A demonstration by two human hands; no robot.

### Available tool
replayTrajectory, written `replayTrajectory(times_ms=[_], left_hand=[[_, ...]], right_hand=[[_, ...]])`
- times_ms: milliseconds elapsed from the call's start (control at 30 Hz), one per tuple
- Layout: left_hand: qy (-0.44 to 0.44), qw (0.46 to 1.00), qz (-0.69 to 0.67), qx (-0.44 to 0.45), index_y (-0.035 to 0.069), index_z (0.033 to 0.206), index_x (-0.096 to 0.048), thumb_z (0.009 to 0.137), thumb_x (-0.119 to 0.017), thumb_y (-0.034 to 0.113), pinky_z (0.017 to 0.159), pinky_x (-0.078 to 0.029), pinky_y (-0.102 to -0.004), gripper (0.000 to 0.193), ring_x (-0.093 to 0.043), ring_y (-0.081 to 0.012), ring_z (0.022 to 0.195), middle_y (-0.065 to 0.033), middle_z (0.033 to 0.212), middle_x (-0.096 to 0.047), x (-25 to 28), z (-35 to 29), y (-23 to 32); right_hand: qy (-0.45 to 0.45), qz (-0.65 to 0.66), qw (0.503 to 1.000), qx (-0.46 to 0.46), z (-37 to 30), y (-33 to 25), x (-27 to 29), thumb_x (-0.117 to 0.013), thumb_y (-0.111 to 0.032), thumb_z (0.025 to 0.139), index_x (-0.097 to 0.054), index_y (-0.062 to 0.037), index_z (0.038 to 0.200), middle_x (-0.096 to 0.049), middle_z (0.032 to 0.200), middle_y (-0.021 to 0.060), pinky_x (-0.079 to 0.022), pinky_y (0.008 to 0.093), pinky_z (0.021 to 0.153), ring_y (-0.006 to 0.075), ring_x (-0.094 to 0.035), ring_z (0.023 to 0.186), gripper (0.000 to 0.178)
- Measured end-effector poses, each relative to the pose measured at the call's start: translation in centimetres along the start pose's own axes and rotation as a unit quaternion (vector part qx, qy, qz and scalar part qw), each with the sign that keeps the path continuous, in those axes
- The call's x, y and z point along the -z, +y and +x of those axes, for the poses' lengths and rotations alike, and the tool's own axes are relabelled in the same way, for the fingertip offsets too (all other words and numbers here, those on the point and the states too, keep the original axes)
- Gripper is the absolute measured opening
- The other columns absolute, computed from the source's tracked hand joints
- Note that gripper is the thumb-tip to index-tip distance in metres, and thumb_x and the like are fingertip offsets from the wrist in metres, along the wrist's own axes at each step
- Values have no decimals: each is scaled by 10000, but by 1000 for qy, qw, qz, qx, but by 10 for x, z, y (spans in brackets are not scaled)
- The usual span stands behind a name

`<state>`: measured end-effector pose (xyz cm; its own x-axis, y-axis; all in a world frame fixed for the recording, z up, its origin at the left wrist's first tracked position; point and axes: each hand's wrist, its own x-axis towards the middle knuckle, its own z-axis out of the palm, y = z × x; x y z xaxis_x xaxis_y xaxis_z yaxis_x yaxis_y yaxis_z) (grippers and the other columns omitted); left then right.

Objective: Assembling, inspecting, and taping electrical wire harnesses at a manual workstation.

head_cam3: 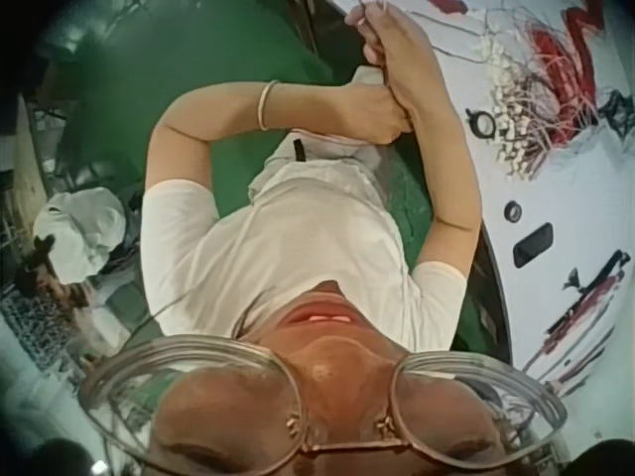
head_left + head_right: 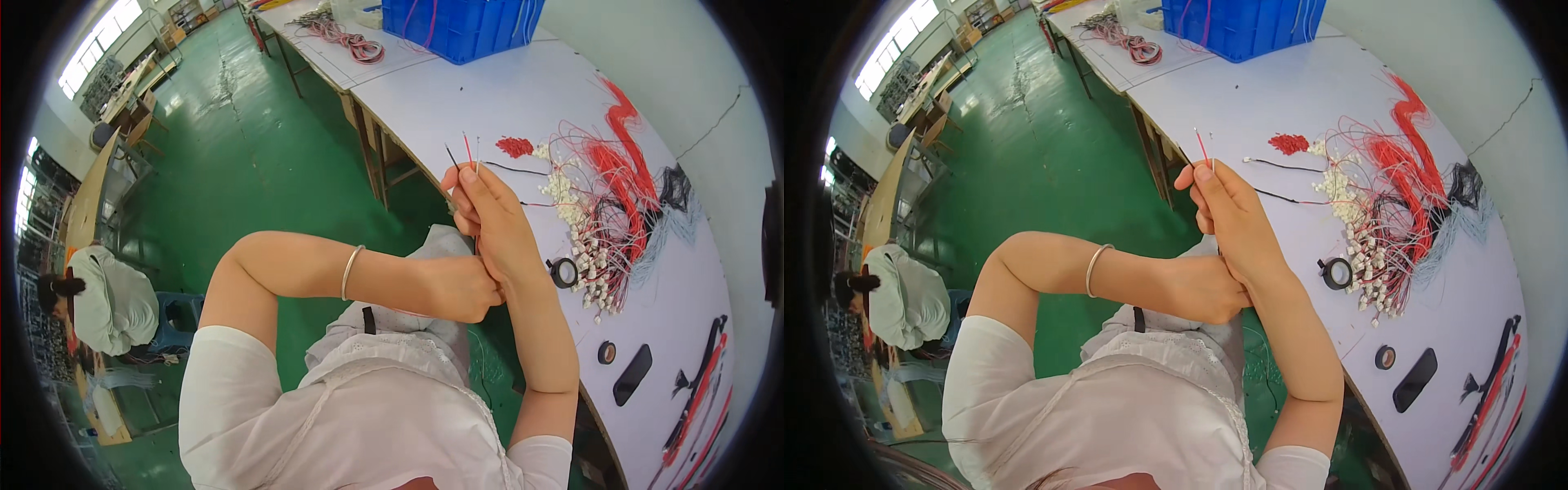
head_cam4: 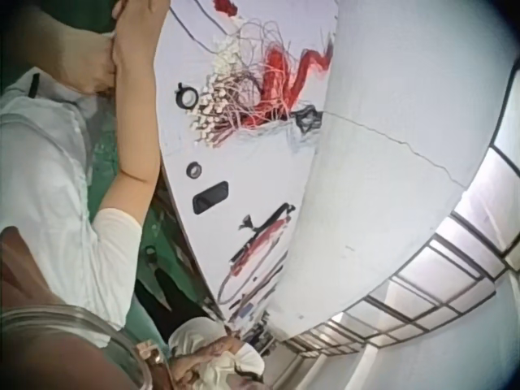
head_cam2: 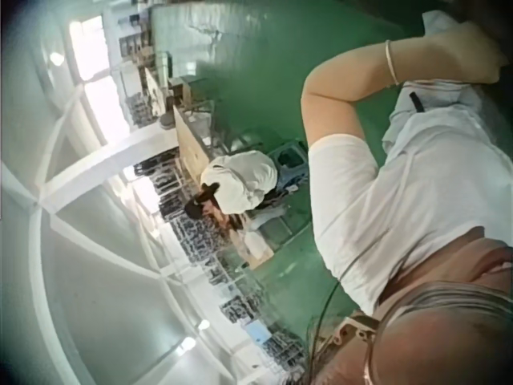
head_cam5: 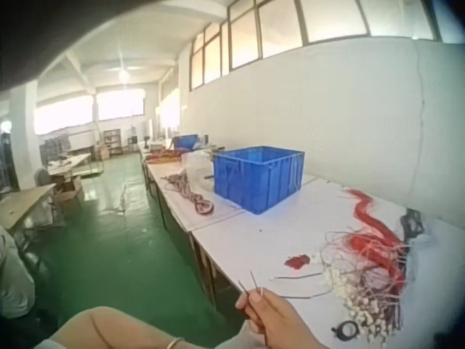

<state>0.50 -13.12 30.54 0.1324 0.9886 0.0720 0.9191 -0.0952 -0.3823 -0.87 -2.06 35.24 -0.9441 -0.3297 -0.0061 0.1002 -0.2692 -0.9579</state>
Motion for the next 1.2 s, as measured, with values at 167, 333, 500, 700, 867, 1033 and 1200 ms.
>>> replayTrajectory(times_ms=[167,333,500,700,867,1033,1200], left_hand=[[420,901,-107,17,89,876,-705,735,-668,47,654,-478,-270,152,-606,-169,768,-39,910,-640,-2,-24,-18],[414,510,-589,471,34,1001,-695,780,-754,22,647,-457,-216,229,-553,-68,704,5,814,-608,-1,-33,-69],[363,561,-598,443,25,1051,-673,788,-774,61,651,-459,-202,284,-553,-55,772,-2,916,-638,-36,-10,-77],[326,502,-682,421,22,1066,-671,804,-750,37,684,-489,-205,274,-566,-69,829,-25,1042,-646,-59,6,-94],[311,446,-723,425,-35,1076,-647,836,-708,8,628,-499,-238,251,-598,-104,751,-45,887,-602,-68,11,-100],[316,384,-765,410,-53,985,-650,880,-650,-17,595,-493,-222,110,-602,-105,718,-74,895,-630,-86,18,-105],[328,389,-734,450,-43,993,-652,893,-651,3,664,-538,-218,111,-644,-110,770,-61,917,-656,-103,25,-103]], right_hand=[[57,-26,998,-4,-11,4,19,-437,-284,1028,-582,-48,921,-349,668,-76,-212,183,498,20,-258,572,297],[96,-106,988,58,-14,29,38,-425,-297,1035,-590,-45,955,-383,677,-77,-244,192,510,15,-303,575,312],[162,-112,978,62,-11,52,54,-417,-316,1040,-604,-39,1006,-406,672,-77,-250,197,512,13,-325,587,336],[199,-62,977,38,-5,62,74,-421,-307,1042,-612,-32,1024,-419,666,-78,-244,197,508,12,-320,584,335],[201,-30,979,31,0,68,88,-409,-245,1045,-608,-25,1014,-419,665,-78,-234,194,504,11,-307,574,299],[192,-44,980,-1,2,75,102,-403,-207,1040,-604,-13,1030,-418,671,-79,-230,189,507,9,-301,570,279],[236,-33,971,-16,6,80,103,-450,-210,1024,-602,-7,1049,-425,681,-77,-248,188,518,15,-313,574,254]])
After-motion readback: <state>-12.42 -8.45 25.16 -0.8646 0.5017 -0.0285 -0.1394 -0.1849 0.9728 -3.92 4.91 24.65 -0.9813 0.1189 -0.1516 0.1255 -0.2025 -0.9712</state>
